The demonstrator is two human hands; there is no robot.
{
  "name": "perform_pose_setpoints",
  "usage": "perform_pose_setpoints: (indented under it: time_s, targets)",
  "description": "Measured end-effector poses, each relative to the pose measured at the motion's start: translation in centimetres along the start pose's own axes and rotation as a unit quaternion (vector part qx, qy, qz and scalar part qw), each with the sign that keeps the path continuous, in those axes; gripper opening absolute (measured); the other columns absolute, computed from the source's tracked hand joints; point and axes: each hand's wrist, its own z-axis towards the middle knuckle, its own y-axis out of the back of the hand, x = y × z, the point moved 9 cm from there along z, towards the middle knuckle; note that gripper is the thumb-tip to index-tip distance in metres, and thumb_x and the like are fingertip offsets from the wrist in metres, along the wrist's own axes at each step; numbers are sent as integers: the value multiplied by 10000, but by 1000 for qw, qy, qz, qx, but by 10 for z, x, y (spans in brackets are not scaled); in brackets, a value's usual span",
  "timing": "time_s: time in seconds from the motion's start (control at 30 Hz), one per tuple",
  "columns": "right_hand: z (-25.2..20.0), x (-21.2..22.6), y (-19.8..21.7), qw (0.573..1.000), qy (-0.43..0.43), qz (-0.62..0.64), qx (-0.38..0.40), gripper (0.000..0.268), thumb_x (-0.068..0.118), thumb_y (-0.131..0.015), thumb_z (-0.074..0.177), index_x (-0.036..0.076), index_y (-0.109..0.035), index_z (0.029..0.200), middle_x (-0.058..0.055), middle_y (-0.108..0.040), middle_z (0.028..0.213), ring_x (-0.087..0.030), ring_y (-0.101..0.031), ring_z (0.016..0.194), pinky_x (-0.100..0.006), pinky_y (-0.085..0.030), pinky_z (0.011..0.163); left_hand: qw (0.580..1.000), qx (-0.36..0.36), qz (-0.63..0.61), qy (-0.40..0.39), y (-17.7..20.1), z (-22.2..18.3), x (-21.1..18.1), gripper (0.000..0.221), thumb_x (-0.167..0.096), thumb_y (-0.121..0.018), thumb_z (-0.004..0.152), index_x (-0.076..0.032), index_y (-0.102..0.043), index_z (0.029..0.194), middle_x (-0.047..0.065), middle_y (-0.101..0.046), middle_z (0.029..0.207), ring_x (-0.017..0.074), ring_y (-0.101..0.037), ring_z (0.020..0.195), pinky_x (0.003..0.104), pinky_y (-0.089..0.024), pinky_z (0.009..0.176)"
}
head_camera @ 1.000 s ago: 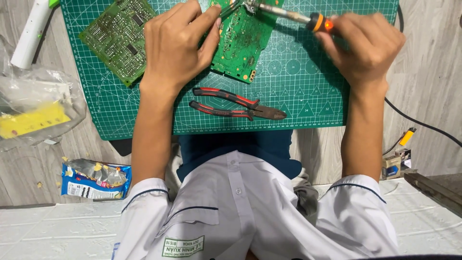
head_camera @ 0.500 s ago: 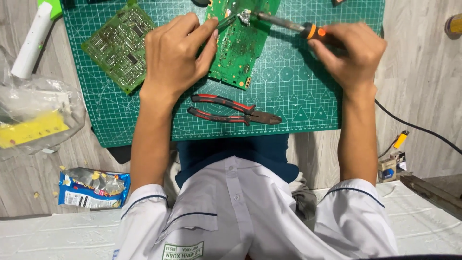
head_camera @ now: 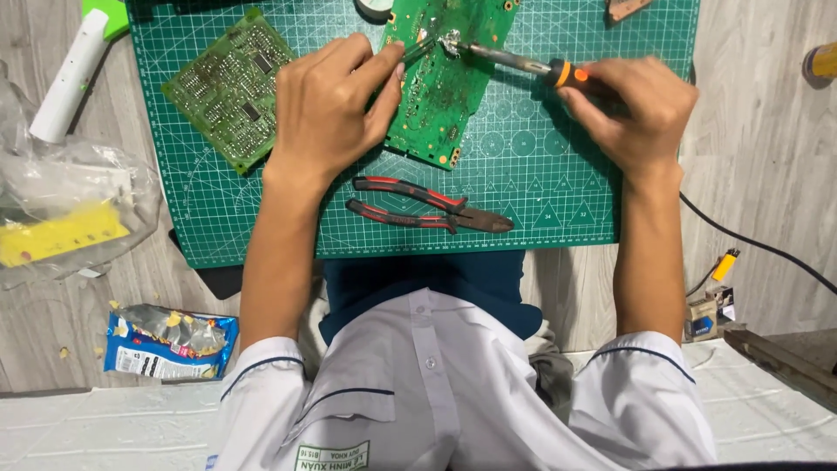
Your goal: Soldering electronic components onto a printed circuit board using a soldering iron and pliers on a work mat.
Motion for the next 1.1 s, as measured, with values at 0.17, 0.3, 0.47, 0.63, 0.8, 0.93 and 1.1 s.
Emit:
perform_pose_setpoints:
  time_s: [0.17,0.3,0.47,0.63,0.8,0.93,1.1]
  targets:
    - [0,-1,-1,1000,5,-13,1,251,-46,-991,860,-69,-802,1022,-142,-772,921,-208,-594,717,-311,-496,654,1000,-8,-7,-3,2,1,-1,101,-85,-760,916,-73,-782,1013,-1,-487,749,132,-440,573,287,-346,479]
    - [1,1,-1,1000,8,-2,4,255,-45,-990,849,-79,-795,1009,-149,-769,921,-216,-586,708,-314,-481,654,1000,-7,-27,0,1,2,-2,110,-59,-755,914,-63,-784,1020,2,-504,748,127,-433,566,288,-332,468]
    - [2,1,0,1000,4,-12,9,250,-39,-985,849,-71,-798,1013,-144,-773,929,-211,-589,713,-311,-483,657,999,2,-43,-2,-3,1,-4,139,-65,-760,906,-56,-772,1044,15,-518,773,141,-454,572,294,-348,482]
    - [2,2,2,999,31,-41,-2,223,-18,-980,864,-51,-810,1005,-134,-786,932,-204,-620,727,-296,-499,662,999,0,-39,-3,-3,1,-3,128,-55,-761,917,-59,-786,1042,7,-509,755,135,-443,563,292,-344,476]
    - [8,1,14,1000,-4,-3,-14,265,-77,-976,855,-114,-781,1030,-181,-756,933,-236,-595,717,-328,-480,659,999,-23,-34,10,7,3,-3,122,-56,-748,919,-55,-775,1038,11,-503,753,143,-447,564,294,-350,481]
    - [5,-27,16,995,-55,76,11,217,-113,-918,928,-145,-785,1097,-223,-757,911,-212,-565,647,-289,-421,559,998,-43,-39,37,13,1,3,133,-51,-753,897,-48,-759,1030,18,-496,755,162,-464,572,313,-365,498]
    - [40,-22,52,997,-25,20,76,190,-114,-974,1107,-201,-837,1205,-211,-711,886,-204,-488,629,-307,-334,538,996,-62,-29,52,16,-2,8,123,-60,-757,903,-60,-760,1026,7,-473,739,146,-434,555,310,-342,482]
